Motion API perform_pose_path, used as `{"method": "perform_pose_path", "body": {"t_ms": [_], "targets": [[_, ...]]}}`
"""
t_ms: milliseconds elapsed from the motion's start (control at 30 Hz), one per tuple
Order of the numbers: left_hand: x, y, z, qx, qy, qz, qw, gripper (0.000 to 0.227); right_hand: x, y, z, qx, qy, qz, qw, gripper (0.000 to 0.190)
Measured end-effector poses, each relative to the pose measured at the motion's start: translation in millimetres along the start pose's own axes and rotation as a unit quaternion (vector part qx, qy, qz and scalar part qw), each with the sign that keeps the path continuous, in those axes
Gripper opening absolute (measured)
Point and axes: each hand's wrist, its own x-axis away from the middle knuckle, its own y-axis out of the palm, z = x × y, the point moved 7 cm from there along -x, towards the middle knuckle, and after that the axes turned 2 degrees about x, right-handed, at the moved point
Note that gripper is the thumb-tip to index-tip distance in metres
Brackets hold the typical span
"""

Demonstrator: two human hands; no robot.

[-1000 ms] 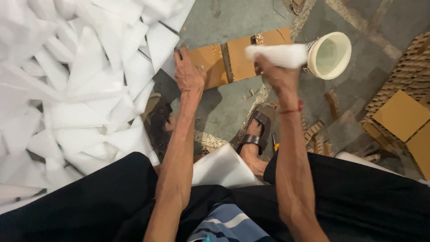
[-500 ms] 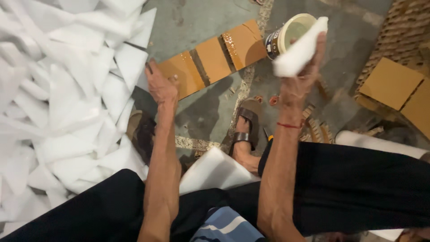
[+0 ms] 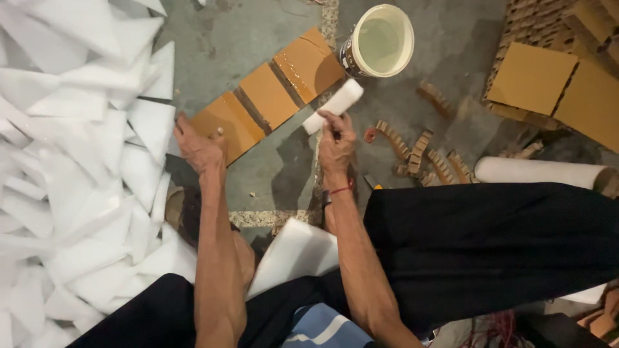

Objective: The person applies glue to the edges of rectangular cardboard pieces using a white cylindrical applicator. They then press the glued pieces together to form a box-like structure and secure it with a rubber band. The process is repeated for another set of cardboard pieces.

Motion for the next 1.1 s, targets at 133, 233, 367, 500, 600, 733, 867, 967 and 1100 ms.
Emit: {"method": "perform_pose_path", "body": {"t_ms": [133,233,367,500,600,733,867,967,1100], "targets": [[-1.4,-1.9,2.1,-0.007,0.007,0.004,1.0,0.078,-8.5,-1.9,45.3,-0.052,0.068,-0.013,0.996,0.033],[-0.9,-3.6,4.8,-0.001,0.017,0.008,1.0,0.079,-25.0,-7.4,63.6,-0.055,0.072,-0.017,0.996,0.036],[-0.5,-3.5,5.8,-0.007,0.01,0.003,1.0,0.079,-48.0,-15.6,79.8,0.015,0.087,-0.026,0.996,0.033],[-1.5,0.7,0.2,-0.008,0.002,-0.003,1.0,0.081,-58.0,-26.3,106.6,-0.007,0.154,-0.046,0.987,0.037],[-3.3,1.4,-3.2,-0.01,0.014,0.005,1.0,0.083,-58.4,-28.9,120.6,-0.004,0.158,-0.028,0.987,0.027],[-1.8,1.2,-4.5,0.016,-0.008,-0.011,1.0,0.082,-41.5,-33.5,115.0,0.032,0.135,0.065,0.988,0.018],[-2.0,-2.1,3.6,-0.002,-0.027,-0.002,1.0,0.079,-25.5,-30.7,102.4,-0.004,0.13,0.106,0.986,0.016],[-3.1,-3.4,4.6,-0.002,-0.04,-0.003,0.999,0.079,-28.1,-31.9,95.8,0.016,0.107,0.112,0.988,0.019],[-0.4,-4.8,6.9,0.014,-0.007,0.012,1.0,0.08,-37.5,-32.8,81.7,0.078,0.053,0.133,0.987,0.027]]}}
